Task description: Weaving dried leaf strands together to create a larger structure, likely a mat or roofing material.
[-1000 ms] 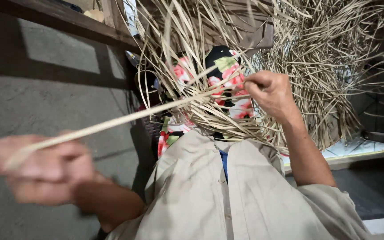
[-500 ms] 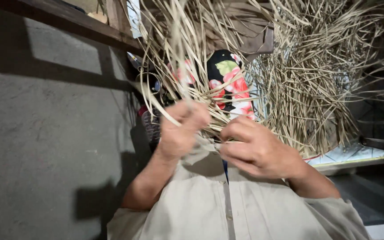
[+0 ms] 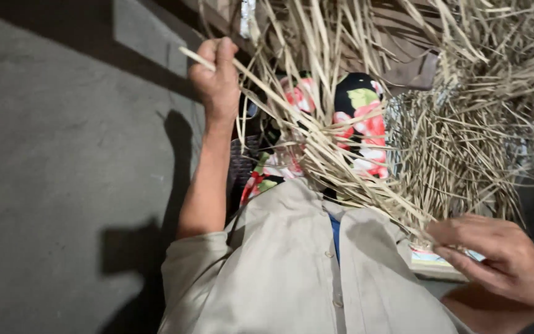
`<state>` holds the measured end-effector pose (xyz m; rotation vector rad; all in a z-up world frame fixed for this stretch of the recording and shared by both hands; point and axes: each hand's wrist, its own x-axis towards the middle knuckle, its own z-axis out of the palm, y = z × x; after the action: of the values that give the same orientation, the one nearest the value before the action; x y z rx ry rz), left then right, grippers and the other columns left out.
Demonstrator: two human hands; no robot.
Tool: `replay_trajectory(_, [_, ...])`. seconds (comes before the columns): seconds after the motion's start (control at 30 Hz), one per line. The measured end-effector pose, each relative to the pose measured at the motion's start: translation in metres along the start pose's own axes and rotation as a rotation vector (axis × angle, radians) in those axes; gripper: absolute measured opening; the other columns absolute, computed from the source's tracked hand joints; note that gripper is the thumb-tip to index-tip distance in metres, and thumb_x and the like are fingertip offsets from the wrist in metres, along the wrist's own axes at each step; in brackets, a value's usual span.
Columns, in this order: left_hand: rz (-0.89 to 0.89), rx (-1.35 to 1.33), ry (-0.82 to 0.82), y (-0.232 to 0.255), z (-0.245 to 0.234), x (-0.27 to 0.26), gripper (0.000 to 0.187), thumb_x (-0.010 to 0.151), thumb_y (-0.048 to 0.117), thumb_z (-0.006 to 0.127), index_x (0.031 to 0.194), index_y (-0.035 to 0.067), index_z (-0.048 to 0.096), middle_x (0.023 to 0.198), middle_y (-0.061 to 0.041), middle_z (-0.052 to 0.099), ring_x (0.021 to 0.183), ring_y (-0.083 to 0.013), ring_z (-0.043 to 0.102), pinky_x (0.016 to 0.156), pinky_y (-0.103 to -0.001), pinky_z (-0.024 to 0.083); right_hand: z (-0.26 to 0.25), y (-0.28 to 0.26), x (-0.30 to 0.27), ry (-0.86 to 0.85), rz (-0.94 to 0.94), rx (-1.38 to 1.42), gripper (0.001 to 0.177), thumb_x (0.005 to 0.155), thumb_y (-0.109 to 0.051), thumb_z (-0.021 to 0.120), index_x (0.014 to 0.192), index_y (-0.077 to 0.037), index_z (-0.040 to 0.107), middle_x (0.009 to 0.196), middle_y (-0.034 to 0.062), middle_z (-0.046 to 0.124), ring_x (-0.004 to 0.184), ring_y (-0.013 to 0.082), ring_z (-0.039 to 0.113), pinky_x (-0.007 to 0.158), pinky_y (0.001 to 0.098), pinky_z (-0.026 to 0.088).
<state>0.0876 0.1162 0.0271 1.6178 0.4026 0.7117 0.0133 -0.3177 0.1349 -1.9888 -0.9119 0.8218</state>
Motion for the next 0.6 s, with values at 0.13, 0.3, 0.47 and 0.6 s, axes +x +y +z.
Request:
replay_trajectory(0.13, [0.078,0.085,-0.048,0.015,0.001,0.001,0.020,0.090,0.020,0.058,0.077,0.005,0.062,0.052,0.005,0.041,0.045,-0.0066,0.034,0.043,-0.022,0.028,0.003,0.004,-0.018,0.151,0.294,-0.097,0.018,0.060,-0.017,0.073,0.077,-0.012,0.072,0.048,-0.0051,0.076,0.026,0.0091,0.058,0.030,0.0255,0.044])
replay_trajectory(0.3, [0.088,0.101,-0.058,0.010,0.000,0.004,0.021,0.090,0.019,0.057,0.077,0.004,0.061,0.056,0.004,0.046,0.047,-0.0064,0.037,0.043,-0.022,0.030,-0.005,0.024,-0.049,-0.023,0.630,-0.250,0.021,0.064,-0.028,0.071,0.084,-0.023,0.077,0.064,-0.0071,0.086,0.039,0.0075,0.079,0.040,0.0217,0.066])
replay_trajectory(0.47, [0.173,0.200,-0.018,0.006,-0.009,0.005,0.018,0.090,0.017,0.059,0.078,0.004,0.062,0.057,0.004,0.050,0.048,-0.0072,0.039,0.045,-0.022,0.034,-0.003,0.063,-0.068,0.061,0.039,-0.160,0.012,0.063,-0.028,0.069,0.072,-0.023,0.075,0.064,-0.0102,0.082,0.063,0.0064,0.080,0.090,0.0340,0.054])
replay_trajectory(0.6, [0.443,0.803,-0.063,0.053,-0.006,-0.021,0.065,0.089,0.030,0.083,0.133,0.005,0.042,0.106,-0.009,0.044,0.093,-0.0272,0.046,0.086,-0.039,0.039,-0.008,0.005,0.014,0.338,0.030,-0.284,0.014,0.074,-0.010,0.063,0.086,-0.004,0.067,0.064,0.0033,0.062,0.071,0.0215,0.059,0.100,0.0413,0.045])
